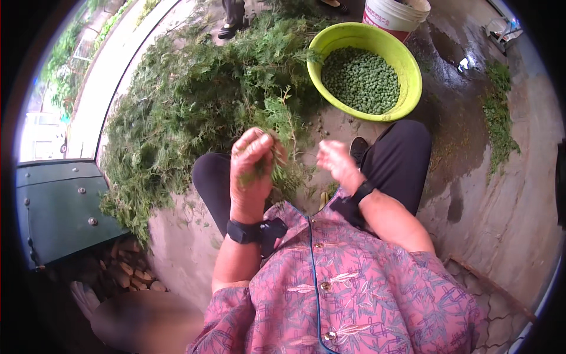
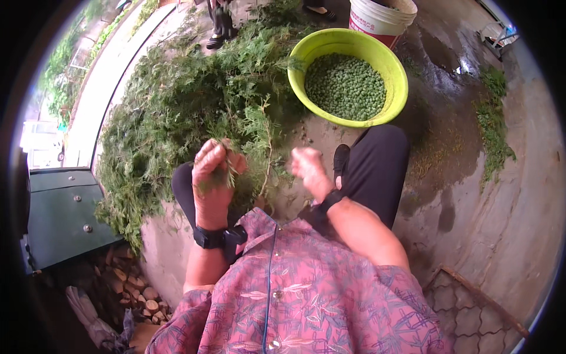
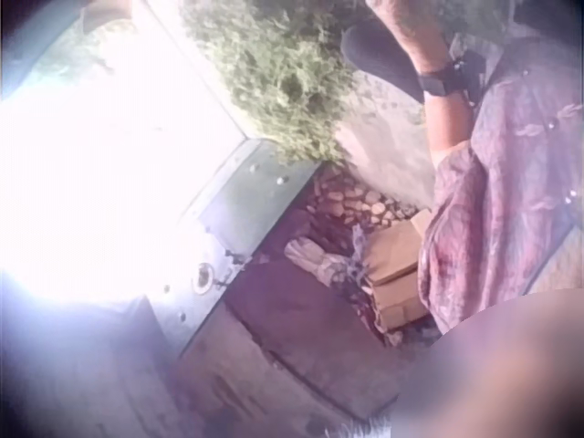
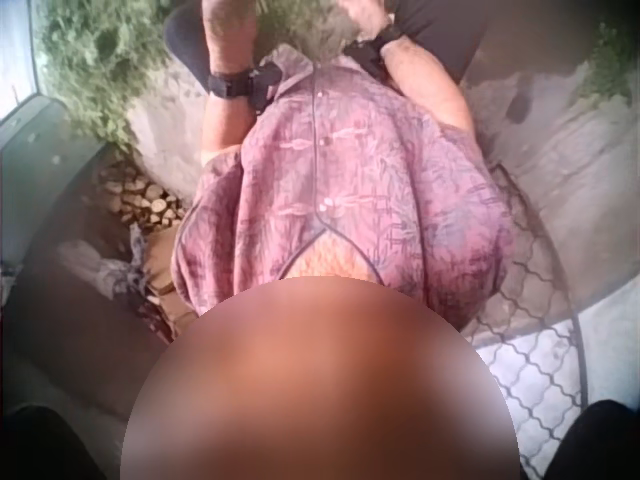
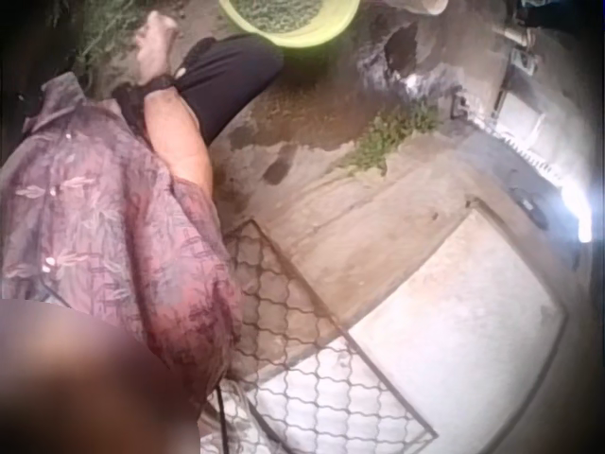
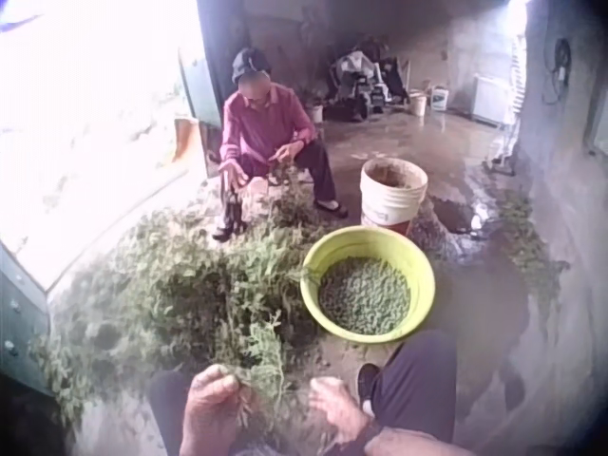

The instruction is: Picking small green berries or buds from evergreen branches by hand.

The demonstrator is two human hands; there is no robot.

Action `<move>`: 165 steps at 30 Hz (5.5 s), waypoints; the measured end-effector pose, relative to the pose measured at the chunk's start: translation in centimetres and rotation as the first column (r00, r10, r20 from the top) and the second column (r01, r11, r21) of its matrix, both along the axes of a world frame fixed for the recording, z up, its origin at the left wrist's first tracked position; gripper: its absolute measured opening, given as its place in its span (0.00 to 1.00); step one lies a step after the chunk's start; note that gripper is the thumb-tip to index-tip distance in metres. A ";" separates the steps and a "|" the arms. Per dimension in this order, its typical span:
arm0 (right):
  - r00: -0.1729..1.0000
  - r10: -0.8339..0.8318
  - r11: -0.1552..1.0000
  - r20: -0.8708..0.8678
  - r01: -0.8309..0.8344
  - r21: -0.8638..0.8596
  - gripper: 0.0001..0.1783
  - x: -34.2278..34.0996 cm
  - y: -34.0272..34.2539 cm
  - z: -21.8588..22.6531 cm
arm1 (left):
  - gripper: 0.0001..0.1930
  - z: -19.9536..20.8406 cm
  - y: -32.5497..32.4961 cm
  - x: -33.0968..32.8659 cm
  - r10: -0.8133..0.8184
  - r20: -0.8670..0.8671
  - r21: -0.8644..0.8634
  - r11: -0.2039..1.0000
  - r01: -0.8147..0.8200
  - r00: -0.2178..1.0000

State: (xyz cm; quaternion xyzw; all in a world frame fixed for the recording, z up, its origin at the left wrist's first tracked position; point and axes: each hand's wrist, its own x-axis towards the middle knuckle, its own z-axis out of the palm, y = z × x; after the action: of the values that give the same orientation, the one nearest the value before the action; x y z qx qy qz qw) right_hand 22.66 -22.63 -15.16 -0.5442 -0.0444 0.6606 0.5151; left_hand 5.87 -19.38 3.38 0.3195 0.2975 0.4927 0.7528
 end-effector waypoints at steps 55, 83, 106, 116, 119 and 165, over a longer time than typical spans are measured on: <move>0.866 0.408 0.804 -0.289 -0.191 0.563 0.22 2.4 2.1 7.6 | 0.13 -7.2 0.9 -0.6 0.281 -0.053 -0.270 0.920 -0.284 0.958; 0.911 0.165 0.978 -0.378 -0.103 0.180 0.21 0.0 0.0 1.3 | 0.08 -4.6 0.3 -1.8 0.498 -0.152 -0.014 0.863 -0.506 0.854; 0.159 0.830 0.147 0.535 -0.987 0.066 0.14 0.0 -2.8 6.6 | 0.08 -4.1 1.1 -4.2 0.688 -0.218 0.067 0.718 -0.692 0.693; 0.960 0.199 0.823 0.195 -0.272 0.498 0.12 0.6 0.9 7.6 | 0.11 -5.8 -1.8 -1.7 0.421 -0.535 0.205 0.906 -0.372 0.732; 0.985 0.039 0.840 0.167 -0.123 0.529 0.12 0.0 1.5 8.1 | 0.09 -6.9 -2.4 -1.1 0.222 -0.603 0.202 0.972 -0.123 0.766; 0.964 0.258 0.937 -0.057 -0.236 0.257 0.11 0.3 -1.3 2.8 | 0.05 -5.9 -1.9 -0.9 -0.004 -0.691 0.158 0.975 0.156 0.723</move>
State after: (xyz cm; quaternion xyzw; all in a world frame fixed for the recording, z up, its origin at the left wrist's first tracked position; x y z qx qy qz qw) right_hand 22.93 -23.89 -12.39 -0.4357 -0.1715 0.7331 0.4933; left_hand 4.97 -21.28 -2.57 0.5673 0.4879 0.3344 0.5730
